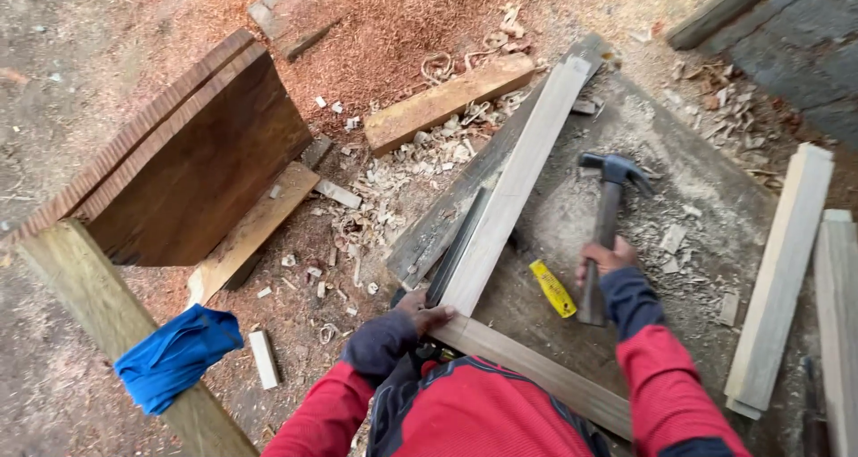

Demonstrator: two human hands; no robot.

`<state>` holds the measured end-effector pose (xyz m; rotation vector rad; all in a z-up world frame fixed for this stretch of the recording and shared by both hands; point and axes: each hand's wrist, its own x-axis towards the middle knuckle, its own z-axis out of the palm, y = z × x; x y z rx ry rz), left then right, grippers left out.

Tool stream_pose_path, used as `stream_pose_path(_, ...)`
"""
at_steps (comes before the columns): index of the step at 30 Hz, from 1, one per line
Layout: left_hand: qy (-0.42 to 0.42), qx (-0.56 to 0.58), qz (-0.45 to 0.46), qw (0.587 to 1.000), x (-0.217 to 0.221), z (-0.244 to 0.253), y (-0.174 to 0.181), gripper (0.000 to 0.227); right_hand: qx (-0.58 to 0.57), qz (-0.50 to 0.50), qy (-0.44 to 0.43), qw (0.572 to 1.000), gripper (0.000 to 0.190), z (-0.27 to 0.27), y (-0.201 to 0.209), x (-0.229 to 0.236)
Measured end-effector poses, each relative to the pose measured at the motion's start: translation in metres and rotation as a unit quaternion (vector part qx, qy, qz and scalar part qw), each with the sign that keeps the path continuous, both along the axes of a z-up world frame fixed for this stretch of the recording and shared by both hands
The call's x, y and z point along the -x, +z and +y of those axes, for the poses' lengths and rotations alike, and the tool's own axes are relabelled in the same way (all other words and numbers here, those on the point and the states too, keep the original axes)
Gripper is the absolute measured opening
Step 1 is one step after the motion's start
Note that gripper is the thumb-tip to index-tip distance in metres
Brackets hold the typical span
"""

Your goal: The person assembles a wooden frame on a workbench. They position wooden slats, use a try square to check the corner alignment, then sit on the ground with the frame on their lap and hammer nails into the joint. They use a chisel and mallet to trim a slot in the frame, then pick the frame back up and place it on the bench.

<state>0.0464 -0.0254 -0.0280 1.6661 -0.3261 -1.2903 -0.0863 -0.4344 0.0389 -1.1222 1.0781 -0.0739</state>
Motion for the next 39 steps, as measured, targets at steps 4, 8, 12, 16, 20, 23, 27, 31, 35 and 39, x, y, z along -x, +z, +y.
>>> stream_pose_path(4, 0.054, -0.009, 0.061, 0.997, 0.011, 0.009, -0.093, 0.071, 0.239, 0.104, 0.085, 0.962, 0.056, -0.020, -0.034, 0.048)
stream_pose_path(8, 0.197, 0.016, 0.268, 0.943, 0.008, -0.001, -0.038, 0.063, 0.405, 0.295, 0.173, 0.848, 0.087, 0.029, 0.039, 0.036)
stream_pose_path(12, 0.036, 0.025, 0.149, 0.988, 0.004, 0.018, -0.077, 0.054, 0.455, 0.297, 0.195, 0.817, 0.078, 0.055, 0.039, 0.039)
stream_pose_path(16, 0.019, 0.105, 0.148, 0.983, 0.003, 0.007, 0.010, 0.058, 0.517, 0.247, 0.163, 0.804, 0.085, 0.090, 0.076, 0.027)
stream_pose_path(20, 0.067, 0.134, 0.141, 0.979, 0.010, 0.001, 0.028, 0.064, 0.569, 0.062, 0.328, 0.752, 0.061, 0.132, 0.093, 0.079)
stream_pose_path(23, 0.056, 0.157, 0.136, 0.977, 0.006, -0.004, 0.044, 0.068, 0.570, -0.049, 0.395, 0.719, 0.074, 0.158, 0.060, 0.111)
stream_pose_path(27, 0.036, 0.059, 0.066, 0.995, 0.009, -0.007, 0.012, 0.071, 0.557, -0.066, 0.432, 0.706, 0.083, 0.177, 0.047, 0.100)
stream_pose_path(31, 0.103, 0.065, 0.220, 0.968, 0.009, -0.009, 0.006, 0.050, 0.549, -0.013, 0.441, 0.710, 0.082, 0.188, 0.056, 0.102)
stream_pose_path(35, 0.209, 0.067, 0.264, 0.939, 0.017, -0.001, -0.037, 0.047, 0.564, -0.036, 0.431, 0.703, 0.082, 0.191, 0.042, 0.111)
stream_pose_path(39, 0.172, 0.061, 0.273, 0.945, 0.024, 0.009, -0.034, 0.049, 0.561, -0.021, 0.444, 0.698, 0.082, 0.197, 0.041, 0.115)
